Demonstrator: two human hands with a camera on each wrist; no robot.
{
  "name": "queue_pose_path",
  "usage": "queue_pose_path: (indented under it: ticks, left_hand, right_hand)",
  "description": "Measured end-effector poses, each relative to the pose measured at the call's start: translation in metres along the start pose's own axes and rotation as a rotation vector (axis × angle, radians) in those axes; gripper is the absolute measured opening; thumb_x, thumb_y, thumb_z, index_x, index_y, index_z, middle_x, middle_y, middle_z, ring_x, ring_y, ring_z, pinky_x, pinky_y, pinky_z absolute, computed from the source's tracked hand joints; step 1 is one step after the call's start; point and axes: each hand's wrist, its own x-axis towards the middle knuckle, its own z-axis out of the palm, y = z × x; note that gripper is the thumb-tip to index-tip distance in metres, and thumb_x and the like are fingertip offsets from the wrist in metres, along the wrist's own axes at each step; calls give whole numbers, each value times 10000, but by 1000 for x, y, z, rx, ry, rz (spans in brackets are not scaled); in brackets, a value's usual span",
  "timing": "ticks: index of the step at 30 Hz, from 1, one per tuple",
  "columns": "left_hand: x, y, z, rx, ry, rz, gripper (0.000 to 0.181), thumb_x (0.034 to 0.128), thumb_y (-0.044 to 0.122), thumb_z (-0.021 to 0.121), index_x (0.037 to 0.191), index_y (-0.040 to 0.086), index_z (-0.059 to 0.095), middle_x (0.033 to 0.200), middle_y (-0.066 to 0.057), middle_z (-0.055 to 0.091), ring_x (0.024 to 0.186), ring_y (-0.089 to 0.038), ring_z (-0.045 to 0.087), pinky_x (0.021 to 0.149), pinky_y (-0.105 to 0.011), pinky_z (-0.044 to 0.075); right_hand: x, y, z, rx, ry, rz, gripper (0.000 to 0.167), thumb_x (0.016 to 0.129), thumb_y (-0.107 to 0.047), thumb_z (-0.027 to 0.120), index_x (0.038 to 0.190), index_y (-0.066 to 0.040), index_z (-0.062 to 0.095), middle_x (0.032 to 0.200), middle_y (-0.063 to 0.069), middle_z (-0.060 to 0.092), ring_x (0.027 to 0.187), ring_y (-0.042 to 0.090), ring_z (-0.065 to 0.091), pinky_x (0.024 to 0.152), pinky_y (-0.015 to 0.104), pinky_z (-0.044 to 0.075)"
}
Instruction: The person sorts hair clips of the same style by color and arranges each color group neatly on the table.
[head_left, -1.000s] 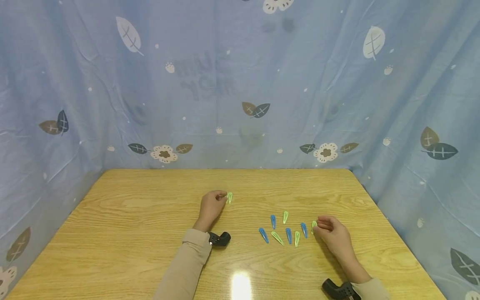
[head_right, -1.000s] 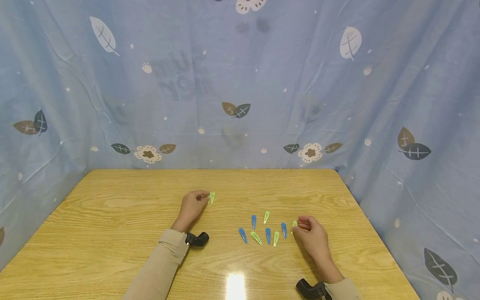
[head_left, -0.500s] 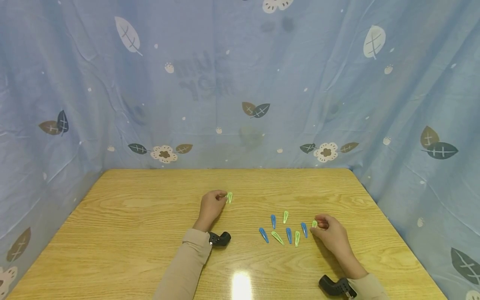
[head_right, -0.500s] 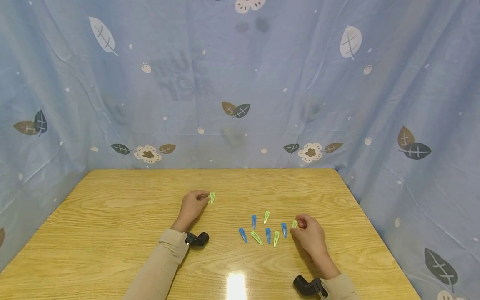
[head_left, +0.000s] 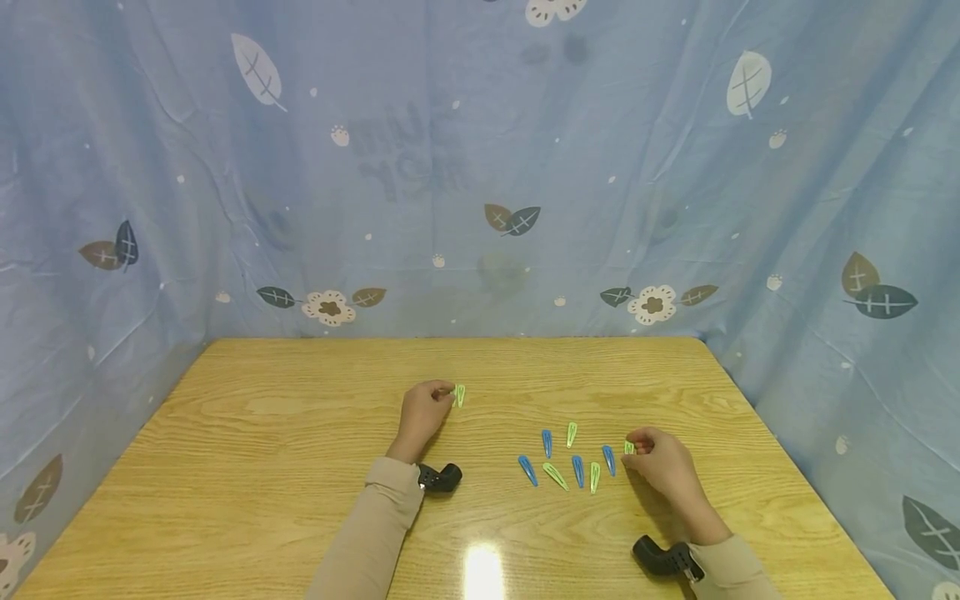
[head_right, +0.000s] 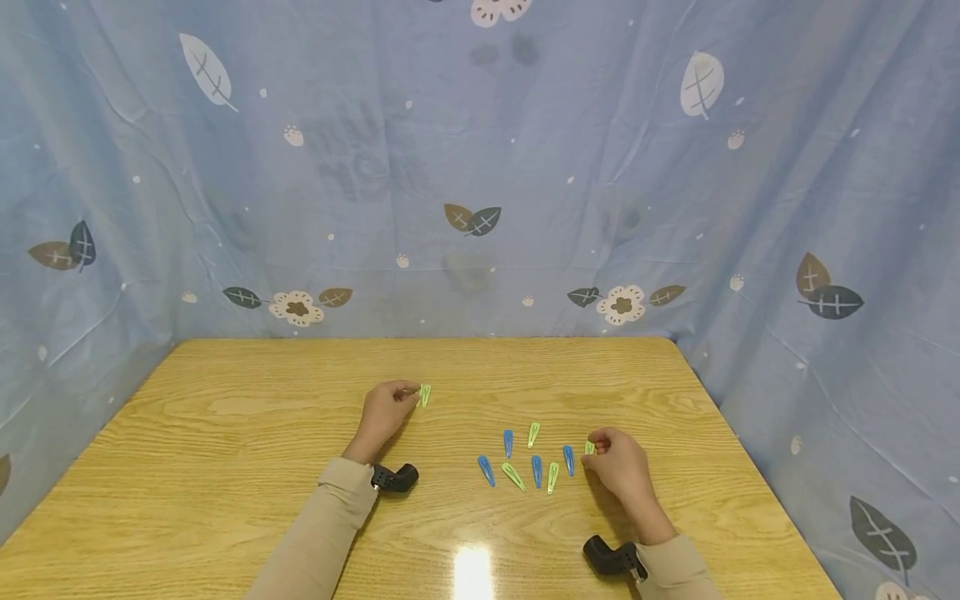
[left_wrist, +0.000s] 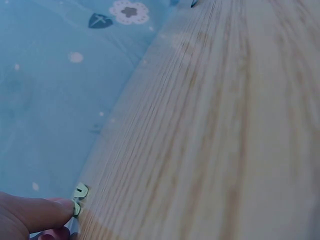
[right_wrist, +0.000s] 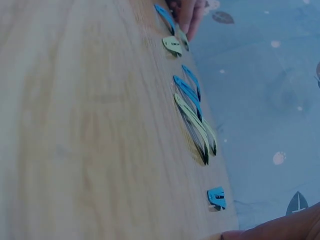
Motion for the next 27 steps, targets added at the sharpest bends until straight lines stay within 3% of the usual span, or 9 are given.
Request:
queue_pose_path:
  ticks: [8, 15, 21, 27]
  left_hand:
    - [2, -2, 1, 8, 1, 2, 163, 881, 111, 685, 1023, 62, 748, 826, -49, 664, 718, -160, 564, 636, -316, 460]
    - [1, -2, 1, 13, 4, 8, 164, 878, 101, 684, 1025, 60, 747, 812, -44, 656, 709, -156, 555, 633, -315, 456]
    - [0, -2, 2, -3, -2, 13, 169, 880, 91, 681, 1030, 45, 742, 806, -51, 657, 700, -157, 557, 613, -304, 446]
    - [0, -2, 2, -7, -2, 17, 172, 878, 91, 682, 1031, 41, 742, 784, -46, 648, 674, -147, 534, 600, -291, 428]
  right_hand:
    - [2, -3, -3, 45, -8, 33, 312, 778, 16, 699, 1062, 122, 624, 873, 127, 622, 753, 203, 554, 583, 262, 448]
    - [3, 0, -4, 97, -21, 59, 294, 813, 10, 672, 1085, 109, 624, 840, 101, 622, 658, 166, 540, 530, 265, 453]
    - [5, 5, -3, 186, -30, 77, 329, 844, -10, 656, 1149, 100, 605, 883, 106, 626, 702, 166, 547, 555, 256, 463]
    - [7, 7, -4, 328, -57, 77, 406, 880, -62, 659, 1241, 92, 554, 1018, 147, 619, 824, 129, 567, 664, 237, 489]
